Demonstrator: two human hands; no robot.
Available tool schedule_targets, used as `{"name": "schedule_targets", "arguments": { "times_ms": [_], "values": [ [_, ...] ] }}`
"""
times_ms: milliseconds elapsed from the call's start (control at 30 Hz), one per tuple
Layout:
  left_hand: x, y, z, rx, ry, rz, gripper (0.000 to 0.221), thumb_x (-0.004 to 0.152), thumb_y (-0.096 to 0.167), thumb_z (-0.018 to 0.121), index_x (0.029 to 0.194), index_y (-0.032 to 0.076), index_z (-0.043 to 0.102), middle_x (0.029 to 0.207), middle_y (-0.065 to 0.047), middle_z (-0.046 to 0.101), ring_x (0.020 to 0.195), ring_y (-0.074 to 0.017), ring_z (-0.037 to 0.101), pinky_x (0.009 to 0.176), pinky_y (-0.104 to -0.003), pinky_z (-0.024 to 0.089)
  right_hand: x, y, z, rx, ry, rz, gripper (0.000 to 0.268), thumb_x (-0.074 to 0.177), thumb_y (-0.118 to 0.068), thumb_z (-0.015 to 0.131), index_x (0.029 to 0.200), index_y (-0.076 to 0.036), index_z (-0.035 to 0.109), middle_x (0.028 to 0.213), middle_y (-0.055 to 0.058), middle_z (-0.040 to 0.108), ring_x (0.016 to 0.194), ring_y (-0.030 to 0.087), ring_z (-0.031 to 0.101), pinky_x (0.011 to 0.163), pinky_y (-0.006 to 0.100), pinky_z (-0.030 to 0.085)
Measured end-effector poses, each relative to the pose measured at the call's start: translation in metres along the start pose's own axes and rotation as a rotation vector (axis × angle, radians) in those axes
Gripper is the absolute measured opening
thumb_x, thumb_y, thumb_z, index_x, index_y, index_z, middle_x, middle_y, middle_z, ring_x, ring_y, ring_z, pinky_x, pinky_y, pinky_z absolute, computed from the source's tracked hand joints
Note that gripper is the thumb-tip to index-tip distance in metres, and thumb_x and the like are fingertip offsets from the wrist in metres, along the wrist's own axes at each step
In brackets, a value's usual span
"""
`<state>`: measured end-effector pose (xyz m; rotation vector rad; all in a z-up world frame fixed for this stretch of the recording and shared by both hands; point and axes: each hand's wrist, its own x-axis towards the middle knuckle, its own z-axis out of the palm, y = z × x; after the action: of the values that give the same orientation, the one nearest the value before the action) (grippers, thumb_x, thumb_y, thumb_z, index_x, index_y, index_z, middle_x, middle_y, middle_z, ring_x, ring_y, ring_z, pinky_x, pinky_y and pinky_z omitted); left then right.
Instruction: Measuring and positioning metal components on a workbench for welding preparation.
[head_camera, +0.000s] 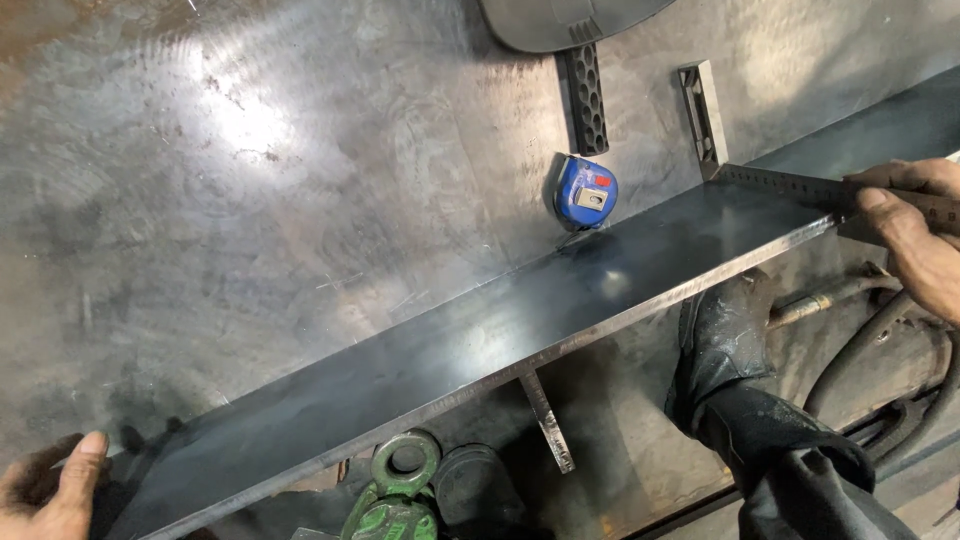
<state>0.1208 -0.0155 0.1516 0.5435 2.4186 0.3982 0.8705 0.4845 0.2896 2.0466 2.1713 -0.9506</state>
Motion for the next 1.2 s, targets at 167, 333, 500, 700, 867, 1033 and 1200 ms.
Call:
{"name": "schedule_targets", "arguments": {
  "times_ms": [167,333,500,700,867,1033,1200],
  "values": [
    [0.0,0.0,-0.003,0.003,-0.021,-0.007,0.042,0.109,0.024,0.078,0.121,-0.014,0.064,0.096,-0.026,0.073,0.089,-0.0259,0.072,0.091,-0.037,0.055,0.002,0.001,0.001,0.0,0.022,0.024,0.03,0.112,-0.021,0.058,0.129,0.004,0.063,0.107,0.019,0.069,0.097,0.026,0.067,0.085,0.039,0.054],
    [0.002,-0.007,-0.002,0.015,-0.016,0.008,0.042,0.109,0.023,0.078,0.123,-0.014,0.064,0.097,-0.025,0.073,0.09,-0.0249,0.071,0.091,-0.036,0.054,0.002,0.041,0.0,0.018,-0.028,-0.005,0.027,0.12,-0.021,0.057,0.125,0.005,0.061,0.107,0.017,0.071,0.098,0.023,0.069,0.09,0.036,0.055],
    [0.001,0.003,-0.003,0.02,-0.017,-0.002,0.042,0.108,0.023,0.079,0.122,-0.014,0.066,0.098,-0.026,0.073,0.09,-0.0254,0.071,0.09,-0.036,0.055,0.004,0.016,0.0,-0.035,-0.016,0.019,0.03,0.113,-0.02,0.057,0.127,0.005,0.065,0.104,0.018,0.07,0.096,0.026,0.067,0.089,0.039,0.054],
    [0.0,0.005,-0.003,0.045,0.001,0.028,0.041,0.108,0.023,0.08,0.12,-0.014,0.066,0.099,-0.026,0.073,0.093,-0.026,0.072,0.092,-0.037,0.055,0.002,0.004,0.001,-0.003,0.038,-0.065,0.031,0.11,-0.019,0.059,0.129,0.005,0.063,0.11,0.019,0.068,0.101,0.026,0.066,0.09,0.039,0.053],
    [-0.002,0.029,-0.002,0.164,0.024,0.043,0.044,0.106,0.025,0.077,0.124,-0.015,0.069,0.096,-0.026,0.073,0.091,-0.0274,0.072,0.091,-0.039,0.055,0.0,-0.026,0.0,-0.015,0.053,-0.069,0.028,0.11,-0.016,0.058,0.128,0.006,0.063,0.105,0.02,0.068,0.096,0.027,0.067,0.085,0.038,0.054],
    [0.008,0.003,-0.004,0.104,-0.002,0.04,0.042,0.106,0.025,0.079,0.119,-0.014,0.071,0.095,-0.026,0.074,0.088,-0.0277,0.073,0.091,-0.039,0.056,-0.004,-0.042,-0.003,0.1,0.037,-0.03,0.025,0.111,-0.016,0.059,0.124,0.004,0.065,0.095,0.014,0.069,0.086,0.019,0.067,0.08,0.031,0.054],
    [0.011,0.022,-0.003,0.172,0.028,0.061,0.039,0.104,0.02,0.082,0.117,-0.015,0.072,0.096,-0.027,0.074,0.092,-0.0289,0.073,0.093,-0.04,0.055,-0.002,-0.035,-0.004,0.087,0.064,-0.047,0.024,0.111,-0.015,0.06,0.124,0.004,0.067,0.092,0.013,0.068,0.084,0.017,0.064,0.078,0.03,0.051]
  ]
}}
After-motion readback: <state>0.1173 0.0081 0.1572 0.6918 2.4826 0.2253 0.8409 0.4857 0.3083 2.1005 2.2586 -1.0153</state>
